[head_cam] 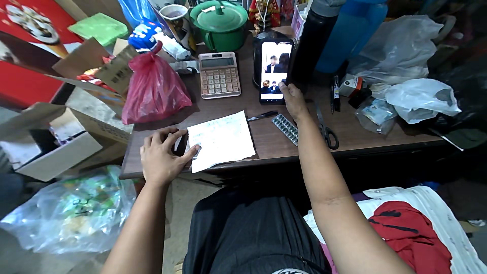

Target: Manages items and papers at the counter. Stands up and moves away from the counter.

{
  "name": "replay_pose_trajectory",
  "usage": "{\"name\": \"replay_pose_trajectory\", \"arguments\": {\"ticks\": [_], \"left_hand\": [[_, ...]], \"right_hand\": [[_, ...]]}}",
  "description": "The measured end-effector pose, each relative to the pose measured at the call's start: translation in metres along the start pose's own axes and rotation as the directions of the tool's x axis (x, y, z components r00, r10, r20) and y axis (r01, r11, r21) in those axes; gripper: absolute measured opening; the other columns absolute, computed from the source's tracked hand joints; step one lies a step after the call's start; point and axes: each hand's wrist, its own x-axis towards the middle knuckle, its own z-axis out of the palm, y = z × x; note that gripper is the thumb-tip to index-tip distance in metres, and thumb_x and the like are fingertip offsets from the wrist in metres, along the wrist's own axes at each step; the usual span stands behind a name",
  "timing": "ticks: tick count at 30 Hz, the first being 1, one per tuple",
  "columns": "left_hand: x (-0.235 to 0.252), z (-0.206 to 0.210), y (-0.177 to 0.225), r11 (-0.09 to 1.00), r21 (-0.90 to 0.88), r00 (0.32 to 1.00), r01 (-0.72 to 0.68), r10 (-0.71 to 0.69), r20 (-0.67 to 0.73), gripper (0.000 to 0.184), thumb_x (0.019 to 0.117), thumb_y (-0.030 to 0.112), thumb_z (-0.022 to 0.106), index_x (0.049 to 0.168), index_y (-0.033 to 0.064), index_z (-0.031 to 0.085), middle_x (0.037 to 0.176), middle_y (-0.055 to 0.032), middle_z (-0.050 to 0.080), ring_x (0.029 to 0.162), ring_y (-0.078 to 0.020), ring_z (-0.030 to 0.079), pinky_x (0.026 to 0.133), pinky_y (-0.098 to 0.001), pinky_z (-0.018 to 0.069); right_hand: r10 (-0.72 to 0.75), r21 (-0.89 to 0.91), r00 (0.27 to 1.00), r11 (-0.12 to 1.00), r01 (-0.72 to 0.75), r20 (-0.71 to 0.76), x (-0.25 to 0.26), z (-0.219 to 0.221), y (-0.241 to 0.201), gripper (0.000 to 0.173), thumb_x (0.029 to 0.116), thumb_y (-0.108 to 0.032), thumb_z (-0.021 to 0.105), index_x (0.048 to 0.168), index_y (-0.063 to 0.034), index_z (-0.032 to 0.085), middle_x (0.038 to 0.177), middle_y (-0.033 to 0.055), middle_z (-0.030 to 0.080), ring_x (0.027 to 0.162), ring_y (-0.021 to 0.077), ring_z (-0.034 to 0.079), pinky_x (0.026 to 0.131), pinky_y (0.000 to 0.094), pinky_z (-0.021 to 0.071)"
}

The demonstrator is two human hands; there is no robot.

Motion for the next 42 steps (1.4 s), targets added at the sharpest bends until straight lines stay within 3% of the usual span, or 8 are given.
{"name": "replay_pose_trajectory", "arguments": {"ticks": [9,13,17,21,42], "left_hand": [[-0.0003,-0.0002,-0.0006,1.0,-0.002,1.0,0.005,-0.004,0.002,0.075,0.0841,0.073,0.058,0.135,0.0183,0.066,0.148,-0.0154,0.052,0.134,-0.0467,0.044,0.1,-0.07,0.0334],[0.0,-0.0001,0.0,1.0,0.007,1.0,0.008,-0.008,0.003,0.075,0.0834,0.073,0.059,0.135,0.0191,0.066,0.147,-0.015,0.052,0.134,-0.0457,0.044,0.1,-0.0694,0.0337],[-0.0002,-0.0004,0.0004,1.0,0.004,1.0,0.003,-0.003,0.0,0.075,0.084,0.073,0.059,0.135,0.0179,0.066,0.148,-0.0158,0.051,0.135,-0.0464,0.043,0.101,-0.0702,0.0331],[-0.0008,-0.0005,0.0013,1.0,0.0,1.0,-0.002,0.002,-0.003,0.075,0.0839,0.072,0.06,0.134,0.0169,0.066,0.148,-0.0156,0.052,0.134,-0.0472,0.044,0.1,-0.0703,0.0335],[-0.0005,-0.0014,0.0021,1.0,0.002,1.0,0.004,-0.004,0.006,0.075,0.0846,0.073,0.059,0.136,0.0192,0.065,0.148,-0.0144,0.051,0.133,-0.046,0.044,0.1,-0.0697,0.0334]], "right_hand": [[-0.014,0.009,1.0,1.0,0.014,0.003,0.0012,0.0012,0.0024,0.042,0.1107,-0.034,0.043,0.109,0.0042,0.059,0.096,0.0148,0.059,0.09,0.0185,0.058,0.086,0.0384,0.0473],[0.007,0.033,1.0,0.999,-0.007,0.029,0.0036,0.0009,0.0066,0.03,0.1042,-0.015,0.048,0.124,0.0047,0.059,0.113,0.0191,0.066,0.105,0.0221,0.063,0.094,0.041,0.0497],[0.042,0.002,0.999,0.999,-0.042,0.032,0.0026,-0.001,0.0023,0.033,0.1033,-0.016,0.047,0.127,0.0054,0.058,0.114,0.0216,0.065,0.106,0.0256,0.062,0.093,0.045,0.0482],[0.033,-0.014,0.999,0.999,-0.032,0.033,0.0017,-0.0014,0.0004,0.027,0.1055,-0.014,0.043,0.115,0.006,0.057,0.096,0.0156,0.058,0.088,0.0209,0.055,0.082,0.041,0.0453],[0.008,-0.01,1.0,1.0,-0.008,0.027,0.0011,-0.0019,0.0017,0.027,0.1047,-0.012,0.04,0.112,0.0063,0.058,0.097,0.0153,0.057,0.09,0.0206,0.053,0.084,0.0404,0.044]]}}
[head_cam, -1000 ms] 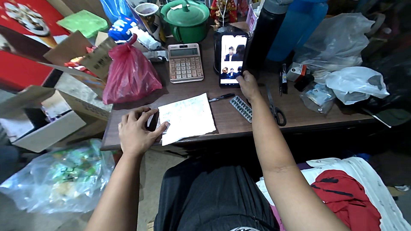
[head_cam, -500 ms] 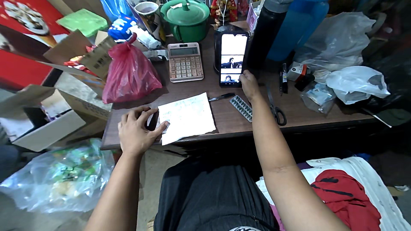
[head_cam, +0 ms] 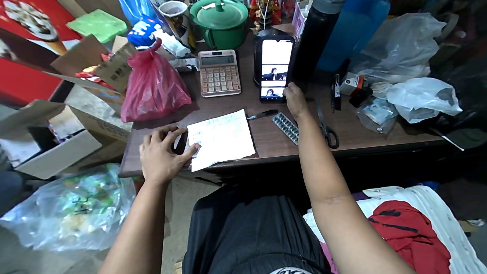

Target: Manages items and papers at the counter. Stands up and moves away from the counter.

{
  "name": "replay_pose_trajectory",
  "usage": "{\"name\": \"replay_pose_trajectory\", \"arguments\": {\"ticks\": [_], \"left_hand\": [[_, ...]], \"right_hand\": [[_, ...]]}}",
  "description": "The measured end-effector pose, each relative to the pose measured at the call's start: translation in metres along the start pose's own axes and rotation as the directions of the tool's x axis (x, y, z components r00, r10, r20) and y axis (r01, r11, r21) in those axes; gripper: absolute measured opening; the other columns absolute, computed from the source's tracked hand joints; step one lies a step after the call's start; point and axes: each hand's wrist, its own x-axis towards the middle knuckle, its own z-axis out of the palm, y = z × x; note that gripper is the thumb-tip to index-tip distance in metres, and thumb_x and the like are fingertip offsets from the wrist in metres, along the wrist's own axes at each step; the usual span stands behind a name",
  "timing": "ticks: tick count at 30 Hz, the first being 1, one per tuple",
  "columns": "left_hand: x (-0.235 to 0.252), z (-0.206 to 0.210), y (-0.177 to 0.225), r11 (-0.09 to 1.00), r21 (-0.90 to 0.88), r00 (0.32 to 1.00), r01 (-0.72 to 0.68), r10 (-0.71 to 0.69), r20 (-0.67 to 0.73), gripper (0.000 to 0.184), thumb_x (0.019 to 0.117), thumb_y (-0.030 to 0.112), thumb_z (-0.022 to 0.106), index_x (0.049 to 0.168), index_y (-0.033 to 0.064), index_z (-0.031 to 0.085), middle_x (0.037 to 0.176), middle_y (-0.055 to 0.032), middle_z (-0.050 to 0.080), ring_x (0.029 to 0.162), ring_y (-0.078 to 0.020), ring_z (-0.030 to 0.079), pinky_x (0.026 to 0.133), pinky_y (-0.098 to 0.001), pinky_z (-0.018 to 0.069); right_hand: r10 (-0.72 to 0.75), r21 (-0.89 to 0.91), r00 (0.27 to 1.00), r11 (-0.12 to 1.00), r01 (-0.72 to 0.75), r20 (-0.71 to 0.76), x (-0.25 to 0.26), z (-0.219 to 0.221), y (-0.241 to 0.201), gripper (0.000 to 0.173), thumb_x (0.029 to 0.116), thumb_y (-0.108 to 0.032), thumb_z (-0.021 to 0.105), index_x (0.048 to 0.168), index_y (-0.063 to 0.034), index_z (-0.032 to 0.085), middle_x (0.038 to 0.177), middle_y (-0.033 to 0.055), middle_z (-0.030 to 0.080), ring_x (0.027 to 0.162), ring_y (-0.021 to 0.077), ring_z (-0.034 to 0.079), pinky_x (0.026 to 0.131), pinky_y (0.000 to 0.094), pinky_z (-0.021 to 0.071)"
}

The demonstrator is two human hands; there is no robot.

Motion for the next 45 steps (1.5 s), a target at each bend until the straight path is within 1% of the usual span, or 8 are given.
{"name": "replay_pose_trajectory", "arguments": {"ticks": [10,12,15,19,27,31,37,45], "left_hand": [[0.001,-0.002,0.0,1.0,0.005,1.0,0.002,-0.002,0.0,0.071,0.0854,0.068,0.062,0.135,0.0173,0.065,0.148,-0.0158,0.051,0.134,-0.048,0.043,0.1,-0.0707,0.0337],[0.001,-0.003,0.005,1.0,-0.002,1.0,0.013,-0.013,-0.004,0.069,0.0853,0.064,0.066,0.135,0.0162,0.066,0.147,-0.0173,0.052,0.133,-0.0493,0.044,0.1,-0.0721,0.034],[0.0,-0.006,0.01,0.999,-0.013,0.999,0.05,-0.05,-0.022,0.064,0.0828,0.058,0.073,0.132,0.0173,0.068,0.146,-0.0161,0.053,0.131,-0.0477,0.046,0.1,-0.0713,0.035],[0.002,-0.003,0.005,0.999,-0.008,0.998,0.043,-0.044,-0.033,0.067,0.0816,0.065,0.069,0.131,0.0199,0.07,0.145,-0.0124,0.056,0.135,-0.0421,0.047,0.105,-0.0676,0.0352],[0.001,-0.004,0.008,0.998,0.004,0.998,0.06,-0.06,-0.013,0.065,0.0837,0.067,0.067,0.131,0.0221,0.07,0.144,-0.0095,0.057,0.134,-0.0394,0.048,0.106,-0.0643,0.037],[0.002,-0.004,0.008,0.997,0.003,0.997,0.076,-0.076,0.014,0.066,0.0848,0.069,0.065,0.132,0.023,0.069,0.146,-0.0088,0.057,0.136,-0.0381,0.048,0.108,-0.063,0.0355],[0.002,-0.005,0.008,0.996,0.006,0.995,0.092,-0.093,0.032,0.067,0.0853,0.071,0.063,0.132,0.0229,0.069,0.146,-0.0073,0.056,0.138,-0.0366,0.047,0.11,-0.0622,0.0347],[0.002,-0.007,0.012,0.995,0.014,0.994,0.097,-0.098,0.053,0.067,0.0854,0.072,0.062,0.135,0.0266,0.067,0.147,-0.0066,0.056,0.139,-0.0352,0.046,0.112,-0.0592,0.0336]], "right_hand": [[-0.01,-0.018,1.0,1.0,0.01,0.007,0.002,0.001,-0.001,0.026,0.105,-0.012,0.041,0.109,0.0067,0.058,0.094,0.0147,0.056,0.087,0.0204,0.052,0.082,0.0402,0.0434],[-0.015,-0.03,1.0,0.999,0.015,0.009,0.001,0.0,0.0,0.027,0.1052,-0.012,0.039,0.111,0.007,0.058,0.099,0.0174,0.058,0.092,0.0227,0.055,0.085,0.0421,0.0447],[-0.007,-0.024,1.0,1.0,0.007,0.011,-0.002,0.0,-0.004,0.036,0.1064,-0.014,0.039,0.124,0.0101,0.058,0.116,0.0259,0.062,0.109,0.03,0.059,0.098,0.0486,0.0455],[0.005,-0.023,1.0,1.0,-0.005,0.004,-0.002,0.002,-0.003,0.038,0.1071,-0.016,0.039,0.129,0.0105,0.056,0.124,0.0296,0.06,0.117,0.0346,0.058,0.101,0.0528,0.0434],[0.051,-0.031,0.999,0.998,-0.051,-0.006,-0.004,0.002,-0.002,0.035,0.1081,-0.016,0.038,0.125,0.0088,0.057,0.118,0.0295,0.061,0.11,0.0375,0.059,0.093,0.0582,0.0451],[0.066,-0.062,0.998,0.996,-0.067,-0.011,-0.004,0.002,-0.004,0.031,0.1086,-0.015,0.039,0.121,0.0078,0.057,0.111,0.0272,0.061,0.102,0.0346,0.059,0.089,0.0553,0.0465],[0.024,-0.015,1.0,1.0,-0.025,-0.013,-0.001,0.003,0.001,0.034,0.1057,-0.012,0.04,0.126,0.0085,0.057,0.12,0.0276,0.061,0.114,0.0337,0.059,0.099,0.0534,0.0457],[0.02,-0.028,0.999,0.999,-0.021,-0.029,-0.004,0.002,-0.005,0.034,0.1073,-0.012,0.039,0.128,0.0107,0.054,0.123,0.0284,0.06,0.115,0.0302,0.058,0.101,0.0468,0.0442]]}}
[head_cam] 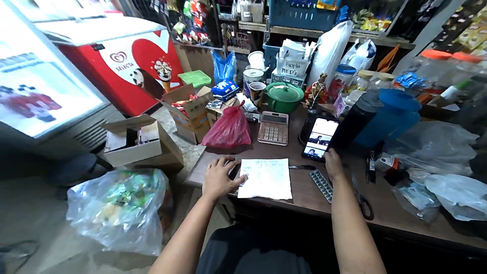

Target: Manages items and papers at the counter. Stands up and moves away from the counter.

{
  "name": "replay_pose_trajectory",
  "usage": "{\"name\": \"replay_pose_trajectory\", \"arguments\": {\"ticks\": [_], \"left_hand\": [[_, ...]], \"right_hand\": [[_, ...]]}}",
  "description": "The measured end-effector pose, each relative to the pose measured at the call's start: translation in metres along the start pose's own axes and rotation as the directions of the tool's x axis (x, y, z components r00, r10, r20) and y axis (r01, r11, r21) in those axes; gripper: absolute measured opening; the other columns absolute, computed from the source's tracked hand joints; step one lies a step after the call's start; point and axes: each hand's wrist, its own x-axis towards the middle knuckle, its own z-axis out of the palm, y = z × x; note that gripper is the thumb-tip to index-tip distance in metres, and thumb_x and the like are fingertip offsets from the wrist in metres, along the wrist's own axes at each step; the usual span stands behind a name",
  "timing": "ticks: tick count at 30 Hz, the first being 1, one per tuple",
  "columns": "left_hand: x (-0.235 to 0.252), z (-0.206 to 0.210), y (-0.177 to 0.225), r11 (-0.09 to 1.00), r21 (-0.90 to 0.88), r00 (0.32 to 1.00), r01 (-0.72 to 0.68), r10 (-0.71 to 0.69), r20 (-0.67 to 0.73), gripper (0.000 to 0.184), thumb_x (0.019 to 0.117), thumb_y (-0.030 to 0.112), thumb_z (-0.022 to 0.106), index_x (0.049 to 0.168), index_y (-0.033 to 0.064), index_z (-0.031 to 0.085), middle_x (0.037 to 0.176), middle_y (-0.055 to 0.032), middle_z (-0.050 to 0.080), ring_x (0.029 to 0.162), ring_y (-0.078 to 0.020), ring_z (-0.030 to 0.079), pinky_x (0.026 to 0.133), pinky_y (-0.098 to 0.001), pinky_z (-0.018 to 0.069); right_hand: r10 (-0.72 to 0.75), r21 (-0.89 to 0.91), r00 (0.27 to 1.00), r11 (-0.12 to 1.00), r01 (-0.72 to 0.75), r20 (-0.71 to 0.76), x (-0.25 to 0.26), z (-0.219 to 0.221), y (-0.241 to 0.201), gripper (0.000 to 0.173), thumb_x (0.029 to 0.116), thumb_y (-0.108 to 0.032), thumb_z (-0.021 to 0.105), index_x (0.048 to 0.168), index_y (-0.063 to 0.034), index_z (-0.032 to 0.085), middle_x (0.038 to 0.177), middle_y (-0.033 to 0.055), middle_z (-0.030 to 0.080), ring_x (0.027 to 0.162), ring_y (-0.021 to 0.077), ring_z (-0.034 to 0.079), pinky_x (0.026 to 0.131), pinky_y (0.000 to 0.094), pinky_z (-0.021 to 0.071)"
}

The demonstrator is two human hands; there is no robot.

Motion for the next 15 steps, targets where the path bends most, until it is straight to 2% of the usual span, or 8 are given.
{"name": "replay_pose_trajectory", "arguments": {"ticks": [4,8,13,15], "left_hand": [[-0.0001,-0.001,0.0019,1.0,0.007,1.0,0.0,0.0,0.01,0.067,0.0863,0.071,0.061,0.136,0.0262,0.066,0.147,-0.0065,0.056,0.138,-0.0348,0.047,0.112,-0.0579,0.0337],[-0.0023,0.0005,0.0006,1.0,-0.002,0.999,-0.027,0.027,-0.027,0.067,0.0856,0.07,0.062,0.134,0.0243,0.068,0.146,-0.0077,0.057,0.136,-0.0365,0.049,0.109,-0.0608,0.0357],[-0.0013,0.0059,-0.0042,0.998,-0.024,0.996,-0.064,0.062,-0.066,0.07,0.0847,0.071,0.062,0.132,0.0207,0.07,0.145,-0.0105,0.058,0.135,-0.0417,0.049,0.108,-0.0663,0.034],[-0.0011,0.0063,-0.0053,0.998,-0.028,0.996,-0.063,0.061,-0.068,0.073,0.084,0.074,0.06,0.132,0.0198,0.07,0.145,-0.0117,0.057,0.135,-0.0424,0.048,0.108,-0.0668,0.0335]], "right_hand": [[0.006,0.003,1.0,1.0,-0.006,-0.005,-0.001,-0.0009,-0.0025,0.036,0.1073,-0.012,0.039,0.132,0.0106,0.053,0.126,0.0285,0.059,0.117,0.0297,0.058,0.102,0.0455,0.0444],[0.037,0.011,0.999,0.999,-0.037,0.004,-0.0026,0.0002,-0.0025,0.034,0.1071,-0.009,0.039,0.132,0.0095,0.052,0.126,0.0289,0.06,0.119,0.0321,0.058,0.103,0.0487,0.0449],[0.039,-0.017,0.999,0.999,-0.039,-0.003,-0.0007,0.0007,0.0064,0.032,0.1071,-0.013,0.042,0.127,0.0072,0.056,0.114,0.0286,0.063,0.107,0.037,0.061,0.092,0.0563,0.0472],[0.04,-0.018,0.999,0.999,-0.04,0.001,-0.0033,0.0003,0.0037,0.034,0.1081,-0.017,0.042,0.129,0.0062,0.056,0.117,0.0286,0.063,0.108,0.0378,0.061,0.093,0.0573,0.0472]]}}
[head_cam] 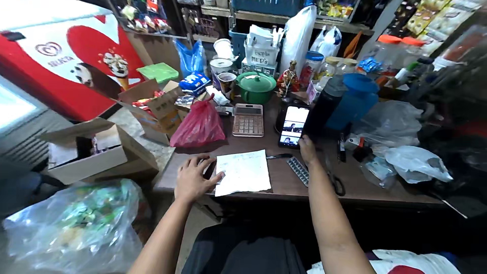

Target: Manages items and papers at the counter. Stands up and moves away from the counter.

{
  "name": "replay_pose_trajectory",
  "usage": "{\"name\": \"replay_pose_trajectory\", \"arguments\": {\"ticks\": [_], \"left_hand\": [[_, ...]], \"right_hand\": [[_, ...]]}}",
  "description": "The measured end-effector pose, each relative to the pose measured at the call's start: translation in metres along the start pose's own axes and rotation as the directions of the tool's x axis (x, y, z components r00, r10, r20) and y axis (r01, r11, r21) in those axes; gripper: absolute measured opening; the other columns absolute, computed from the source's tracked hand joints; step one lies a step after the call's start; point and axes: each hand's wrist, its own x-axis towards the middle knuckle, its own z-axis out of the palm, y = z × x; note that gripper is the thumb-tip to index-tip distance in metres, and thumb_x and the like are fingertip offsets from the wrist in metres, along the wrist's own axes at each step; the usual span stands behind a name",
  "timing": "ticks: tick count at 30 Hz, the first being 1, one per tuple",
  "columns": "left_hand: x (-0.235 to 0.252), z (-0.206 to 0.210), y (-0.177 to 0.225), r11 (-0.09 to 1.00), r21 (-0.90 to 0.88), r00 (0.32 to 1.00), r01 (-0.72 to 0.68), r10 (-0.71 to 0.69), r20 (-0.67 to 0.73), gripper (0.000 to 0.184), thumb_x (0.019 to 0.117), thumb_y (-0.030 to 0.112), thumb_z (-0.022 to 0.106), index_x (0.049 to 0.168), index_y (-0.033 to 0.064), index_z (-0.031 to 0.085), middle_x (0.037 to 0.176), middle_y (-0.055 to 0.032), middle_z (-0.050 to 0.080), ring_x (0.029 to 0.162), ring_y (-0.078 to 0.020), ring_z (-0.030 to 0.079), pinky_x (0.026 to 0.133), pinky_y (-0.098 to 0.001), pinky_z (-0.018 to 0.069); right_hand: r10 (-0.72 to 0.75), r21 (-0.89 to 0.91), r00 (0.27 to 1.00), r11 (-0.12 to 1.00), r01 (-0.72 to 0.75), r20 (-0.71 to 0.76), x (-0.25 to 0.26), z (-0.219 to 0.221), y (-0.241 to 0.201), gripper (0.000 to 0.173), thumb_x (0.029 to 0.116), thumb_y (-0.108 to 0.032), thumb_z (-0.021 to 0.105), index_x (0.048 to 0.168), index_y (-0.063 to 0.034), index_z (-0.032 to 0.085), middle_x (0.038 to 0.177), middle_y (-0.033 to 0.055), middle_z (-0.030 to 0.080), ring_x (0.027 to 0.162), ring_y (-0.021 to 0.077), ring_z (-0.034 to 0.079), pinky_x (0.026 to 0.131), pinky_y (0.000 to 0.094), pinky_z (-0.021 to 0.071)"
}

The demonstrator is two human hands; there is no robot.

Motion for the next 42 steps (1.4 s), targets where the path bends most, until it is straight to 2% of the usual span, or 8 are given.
{"name": "replay_pose_trajectory", "arguments": {"ticks": [18,22,26,28,32,35,38,42], "left_hand": [[-0.001,0.001,-0.001,1.0,0.008,1.0,-0.006,0.006,-0.023,0.072,0.0837,0.074,0.059,0.129,0.0188,0.071,0.144,-0.0123,0.058,0.135,-0.0429,0.048,0.105,-0.0674,0.0345],[0.0,0.0,0.0,1.0,0.002,1.0,-0.004,0.004,-0.021,0.072,0.084,0.072,0.061,0.13,0.0175,0.071,0.144,-0.0135,0.058,0.134,-0.044,0.048,0.105,-0.068,0.034],[0.0,0.002,-0.002,1.0,0.009,0.999,-0.016,0.016,-0.037,0.074,0.0831,0.075,0.059,0.129,0.0183,0.071,0.143,-0.0131,0.058,0.134,-0.0437,0.048,0.105,-0.0674,0.0343],[0.0,0.002,-0.001,1.0,0.012,0.999,-0.014,0.014,-0.036,0.075,0.0829,0.076,0.057,0.129,0.0181,0.071,0.143,-0.0132,0.059,0.134,-0.0441,0.048,0.105,-0.0676,0.0344],[0.0,0.002,-0.001,1.0,0.002,0.999,-0.01,0.01,-0.032,0.073,0.0834,0.073,0.059,0.129,0.0171,0.071,0.143,-0.0136,0.058,0.135,-0.0441,0.048,0.105,-0.0683,0.0339],[0.001,0.002,-0.003,1.0,0.005,0.999,-0.012,0.012,-0.035,0.073,0.0832,0.074,0.059,0.129,0.0179,0.071,0.143,-0.0139,0.059,0.134,-0.0444,0.048,0.104,-0.0687,0.0356],[0.001,0.001,-0.001,1.0,0.002,1.0,-0.001,0.001,-0.015,0.072,0.0833,0.074,0.061,0.13,0.0192,0.071,0.144,-0.0134,0.058,0.135,-0.0438,0.047,0.106,-0.0677,0.0345],[0.001,-0.006,0.003,0.999,0.011,0.998,0.038,-0.038,0.041,0.068,0.0854,0.071,0.061,0.133,0.0225,0.068,0.146,-0.0119,0.056,0.136,-0.0415,0.047,0.11,-0.0638,0.0338]], "right_hand": [[-0.002,-0.002,1.0,1.0,0.002,-0.001,-0.004,0.002,-0.001,0.035,0.1107,-0.023,0.042,0.125,0.0056,0.056,0.112,0.0278,0.063,0.103,0.0377,0.061,0.088,0.0569,0.0483],[-0.034,0.022,0.999,0.999,0.034,-0.01,0.001,0.0,-0.004,0.049,0.1129,-0.032,0.036,0.125,0.0115,0.057,0.12,0.0313,0.061,0.114,0.0369,0.059,0.101,0.0534,0.044],[-0.019,0.022,1.0,1.0,0.02,-0.019,-0.003,-0.001,-0.008,0.053,0.1131,-0.035,0.033,0.128,0.0099,0.057,0.127,0.0302,0.06,0.121,0.0363,0.058,0.105,0.0531,0.0419],[-0.016,0.017,1.0,1.0,0.016,-0.011,-0.003,-0.001,-0.006,0.051,0.1131,-0.034,0.033,0.126,0.0088,0.057,0.125,0.0298,0.06,0.118,0.0375,0.058,0.101,0.0561,0.0434],[-0.043,0.009,0.999,0.999,0.043,0.005,0.002,0.0,-0.004,0.035,0.1103,-0.018,0.04,0.117,0.0122,0.057,0.108,0.0273,0.06,0.101,0.0322,0.058,0.092,0.0496,0.0448],[-0.027,-0.016,1.0,1.0,0.027,0.01,0.005,0.001,-0.005,0.038,0.111,-0.02,0.041,0.122,0.0131,0.056,0.114,0.0312,0.062,0.109,0.0374,0.06,0.097,0.0541,0.0455],[-0.02,0.017,1.0,1.0,0.02,-0.001,0.0,0.0,-0.003,0.055,0.1121,-0.041,0.034,0.132,0.0054,0.057,0.132,0.0275,0.06,0.126,0.037,0.057,0.106,0.0567,0.0428],[-0.049,0.014,0.999,0.999,0.049,-0.011,0.001,0.0,-0.006,0.056,0.1124,-0.038,0.033,0.139,0.005,0.055,0.141,0.0257,0.057,0.136,0.0318,0.052,0.116,0.0499,0.0373]]}}
